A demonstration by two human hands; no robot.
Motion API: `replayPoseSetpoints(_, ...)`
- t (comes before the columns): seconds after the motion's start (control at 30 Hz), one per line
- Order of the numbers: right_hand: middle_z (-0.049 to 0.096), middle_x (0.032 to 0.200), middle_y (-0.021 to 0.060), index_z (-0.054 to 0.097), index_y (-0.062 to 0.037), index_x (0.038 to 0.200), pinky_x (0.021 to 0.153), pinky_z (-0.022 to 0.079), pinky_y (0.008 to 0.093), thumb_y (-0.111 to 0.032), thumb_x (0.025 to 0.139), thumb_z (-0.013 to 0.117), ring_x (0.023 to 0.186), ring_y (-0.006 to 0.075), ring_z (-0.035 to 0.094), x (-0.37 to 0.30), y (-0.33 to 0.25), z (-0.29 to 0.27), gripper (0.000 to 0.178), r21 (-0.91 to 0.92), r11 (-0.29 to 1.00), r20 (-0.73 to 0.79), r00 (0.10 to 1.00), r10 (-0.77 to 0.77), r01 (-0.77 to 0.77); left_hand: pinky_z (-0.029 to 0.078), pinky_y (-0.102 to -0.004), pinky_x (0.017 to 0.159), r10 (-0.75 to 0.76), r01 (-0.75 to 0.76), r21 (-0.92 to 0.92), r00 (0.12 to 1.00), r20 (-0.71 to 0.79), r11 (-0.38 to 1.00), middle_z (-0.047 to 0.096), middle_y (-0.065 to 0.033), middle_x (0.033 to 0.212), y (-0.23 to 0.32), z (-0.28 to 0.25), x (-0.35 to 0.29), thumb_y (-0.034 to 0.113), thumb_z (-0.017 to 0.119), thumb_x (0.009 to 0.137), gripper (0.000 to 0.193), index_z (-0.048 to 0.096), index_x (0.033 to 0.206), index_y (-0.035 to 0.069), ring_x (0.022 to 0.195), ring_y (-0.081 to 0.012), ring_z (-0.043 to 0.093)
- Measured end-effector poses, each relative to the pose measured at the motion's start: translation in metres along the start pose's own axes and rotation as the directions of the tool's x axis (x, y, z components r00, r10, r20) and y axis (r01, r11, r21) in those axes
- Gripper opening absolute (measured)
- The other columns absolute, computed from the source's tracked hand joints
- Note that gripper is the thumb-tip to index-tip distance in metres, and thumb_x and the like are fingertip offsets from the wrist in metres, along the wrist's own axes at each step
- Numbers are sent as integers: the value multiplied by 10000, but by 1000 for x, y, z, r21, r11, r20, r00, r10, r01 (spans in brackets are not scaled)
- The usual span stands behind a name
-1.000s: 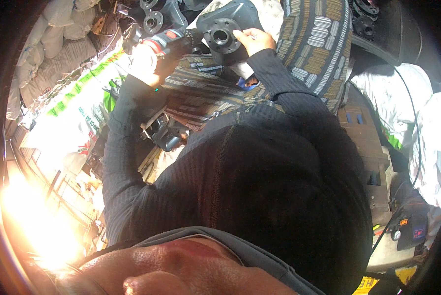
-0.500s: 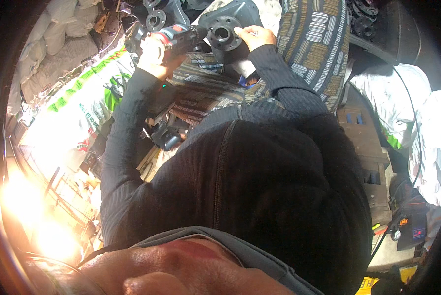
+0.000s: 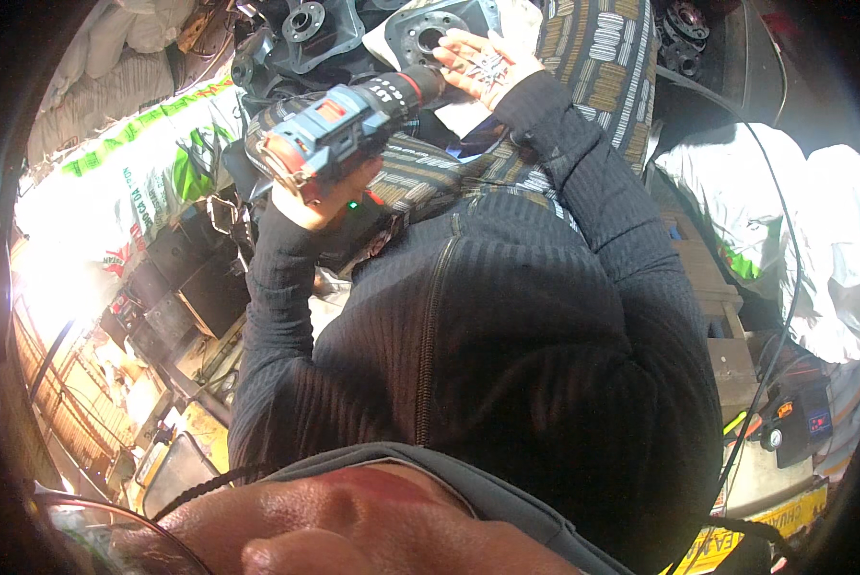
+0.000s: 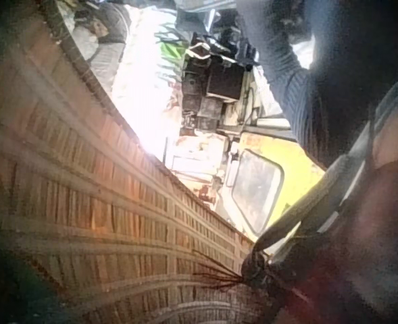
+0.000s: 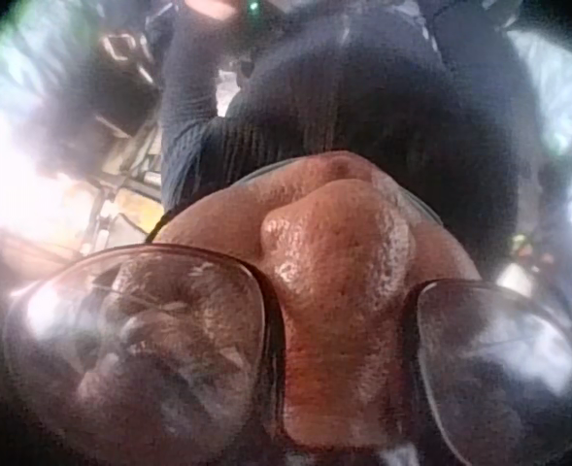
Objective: The person uses a cordless drill to fasten bolts onto a metal part. They repeatedly pick up bolts, position them into holes on the part, and tighten them with the drill before moving to the next hole.
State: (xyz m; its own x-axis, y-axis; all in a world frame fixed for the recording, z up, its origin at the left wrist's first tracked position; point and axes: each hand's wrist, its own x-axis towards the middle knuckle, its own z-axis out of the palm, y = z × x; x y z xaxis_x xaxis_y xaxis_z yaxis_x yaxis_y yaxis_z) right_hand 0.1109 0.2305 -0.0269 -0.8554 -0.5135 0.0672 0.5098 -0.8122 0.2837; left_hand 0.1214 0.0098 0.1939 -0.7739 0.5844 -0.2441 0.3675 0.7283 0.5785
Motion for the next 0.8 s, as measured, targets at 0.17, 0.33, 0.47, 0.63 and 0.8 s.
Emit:
replayPoseSetpoints(0.17,400,1322,173,345,29,1291,960,391,424,-383,950,273,1199,299,424,0,11,5,540,-246,969,-97,995,-18,-7,450,-373,793,13,-15,-56,999,-39,998,615,-88,992,-2,8,-4,256,693,724,365,598,1032,83,882,-268,596)
replayPoseSetpoints(0.33,447,1284,159,348,7,1299,876,475,383,-395,951,274,1103,267,512,0,11,14,537,-323,941,-142,988,58,-102,453,-370,799,14,-16,-70,999,-30,997,616,-86,990,-11,8,3,252,695,730,374,588,1046,82,881,-267,595)
replayPoseSetpoints(0.47,485,1241,159,372,11,1282,859,488,381,-377,951,294,1075,266,533,1,8,11,516,-266,956,-122,988,90,-120,455,-363,798,-11,11,-142,1000,-1,990,618,-88,995,-13,11,8,243,699,729,379,585,1049,74,877,-265,595)
replayPoseSetpoints(0.63,592,1070,134,489,17,1169,782,520,343,-343,939,378,950,251,600,-1,9,7,441,-338,938,-424,902,-86,-70,463,-351,770,-48,51,-144,999,22,988,625,-102,963,-8,-3,4,210,703,724,355,596,1024,54,864,-257,601)
replayPoseSetpoints(0.8,604,1006,94,556,-34,1108,719,539,281,-246,864,571,890,167,612,-6,22,18,323,-471,860,-506,859,-79,-198,470,-359,725,-106,113,-156,993,54,981,625,-106,927,-3,-16,3,183,693,718,319,607,990,41,814,-262,606)
